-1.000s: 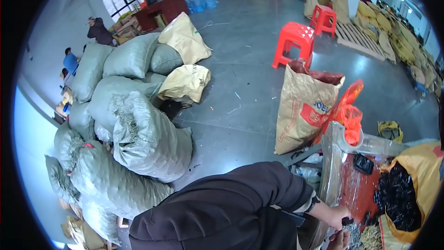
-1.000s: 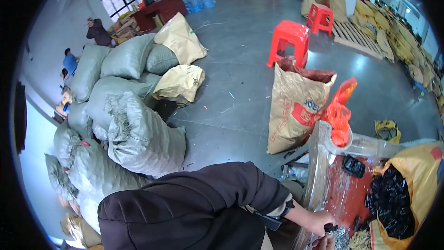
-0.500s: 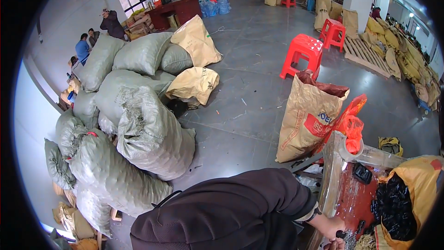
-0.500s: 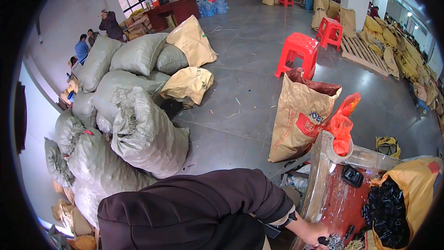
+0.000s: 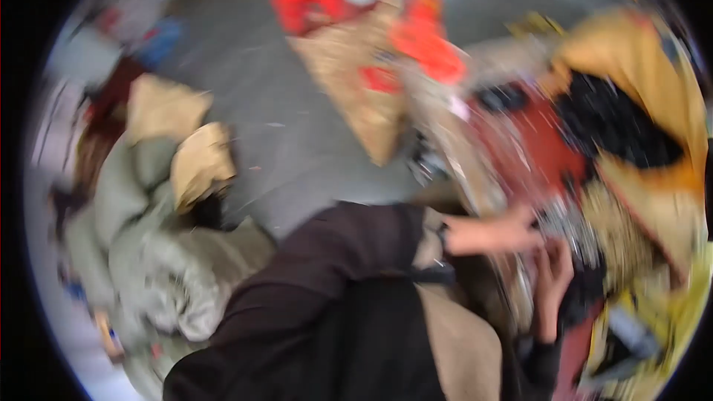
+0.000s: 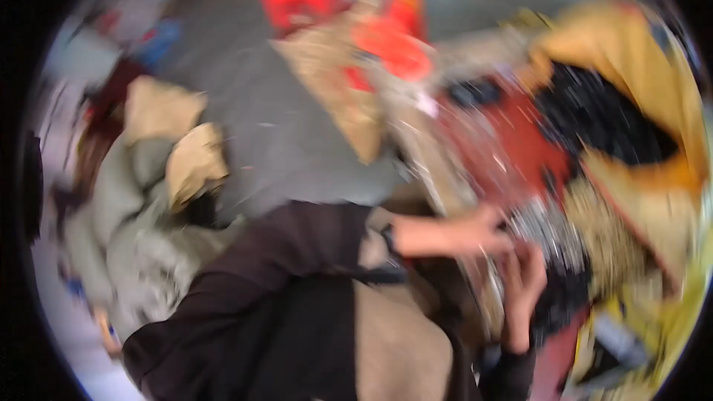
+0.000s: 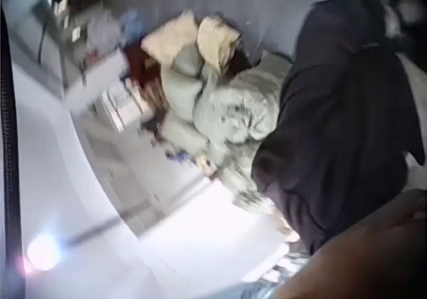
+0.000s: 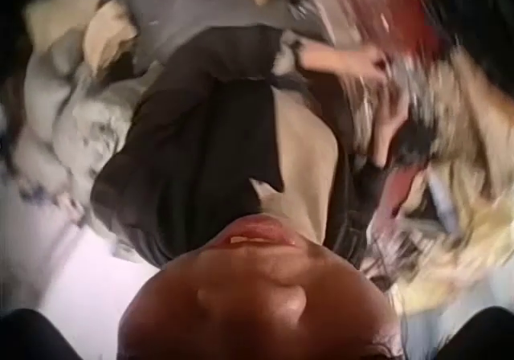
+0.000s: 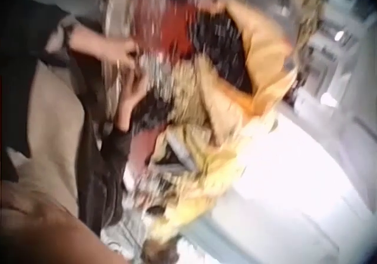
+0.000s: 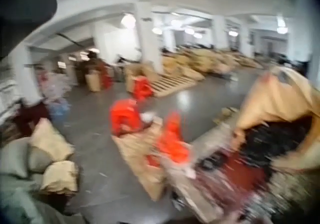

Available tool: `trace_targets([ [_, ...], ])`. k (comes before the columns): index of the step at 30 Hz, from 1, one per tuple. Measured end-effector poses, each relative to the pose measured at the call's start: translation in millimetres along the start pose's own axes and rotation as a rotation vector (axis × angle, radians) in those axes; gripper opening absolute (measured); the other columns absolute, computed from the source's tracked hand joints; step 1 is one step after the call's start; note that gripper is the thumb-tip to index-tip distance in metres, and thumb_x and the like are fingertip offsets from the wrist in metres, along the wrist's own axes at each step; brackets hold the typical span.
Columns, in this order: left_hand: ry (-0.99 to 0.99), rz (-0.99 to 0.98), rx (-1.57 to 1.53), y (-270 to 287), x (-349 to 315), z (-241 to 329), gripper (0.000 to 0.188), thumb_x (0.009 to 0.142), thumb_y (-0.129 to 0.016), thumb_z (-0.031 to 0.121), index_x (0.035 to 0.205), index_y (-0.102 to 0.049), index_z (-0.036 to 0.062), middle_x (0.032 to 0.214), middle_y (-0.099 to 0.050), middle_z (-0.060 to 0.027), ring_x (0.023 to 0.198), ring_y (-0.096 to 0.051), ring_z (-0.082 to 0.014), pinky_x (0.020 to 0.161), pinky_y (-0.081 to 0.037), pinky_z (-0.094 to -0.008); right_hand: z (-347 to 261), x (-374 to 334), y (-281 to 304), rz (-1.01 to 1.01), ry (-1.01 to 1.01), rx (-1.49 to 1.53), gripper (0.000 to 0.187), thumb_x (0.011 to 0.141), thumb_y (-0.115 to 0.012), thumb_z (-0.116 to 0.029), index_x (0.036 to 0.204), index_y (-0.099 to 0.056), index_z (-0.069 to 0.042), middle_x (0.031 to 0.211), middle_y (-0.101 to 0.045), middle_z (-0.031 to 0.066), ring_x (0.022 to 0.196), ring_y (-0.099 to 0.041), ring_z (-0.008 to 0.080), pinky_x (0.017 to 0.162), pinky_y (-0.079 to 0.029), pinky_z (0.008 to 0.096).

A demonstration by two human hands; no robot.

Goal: The person assembles components by hand, picking up a black plastic housing and inserting a small metal clip and a white plastic piece into it. This process of pressing clips and white pieces into the black housings is repeated multiple times.

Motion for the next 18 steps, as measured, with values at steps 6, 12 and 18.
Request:
trace_targets([
  [6, 0.665, -0.023, -0.348, -18.4, -7.4, -55.1, 0.011, 0.077, -0.057, 0.012, 0.081, -0.053, 0.0029, 0.064, -0.052, 0.0014, 0.055, -0.046, -0.0046, 0.045, -0.035, -0.0184, 20.2, 5.2, 13.5, -0.034, -0.077, 0.335, 0.013, 0.079, -0.049, -0.002, 0.092, -0.046, -0.001, 0.074, -0.054, 0.0039, 0.063, -0.051, 0.0078, 0.053, -0.041, 0.0186],
  [12, 0.743, -0.056, -0.439, -41.4, -7.6, -65.7, 0.013, 0.077, -0.057, 0.016, 0.082, -0.054, 0.0046, 0.064, -0.051, 0.0024, 0.055, -0.045, -0.0047, 0.048, -0.035, -0.0177, 38.6, -7.3, 28.8, 0.01, -0.133, 0.555, 0.014, 0.08, -0.05, -0.003, 0.093, -0.046, 0.0, 0.078, -0.057, 0.0063, 0.064, -0.052, 0.0098, 0.055, -0.042, 0.0196],
  [18, 0.711, -0.094, -0.394, -40.7, -9.5, -64.5, 0.012, 0.078, -0.057, 0.016, 0.081, -0.054, 0.0052, 0.063, -0.05, 0.0025, 0.056, -0.044, -0.004, 0.05, -0.035, -0.0186, 47.0, -10.5, 27.6, 0.02, -0.152, 0.635, 0.016, 0.079, -0.052, -0.004, 0.094, -0.047, 0.0, 0.08, -0.058, 0.007, 0.064, -0.053, 0.0102, 0.055, -0.043, 0.0205],
])
Point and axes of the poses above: each hand's wrist, its own x-axis towards the middle knuckle, its own y-axis out of the back of the hand, z = x × y, the point moved 8 cm from there along x, towards the middle knuckle
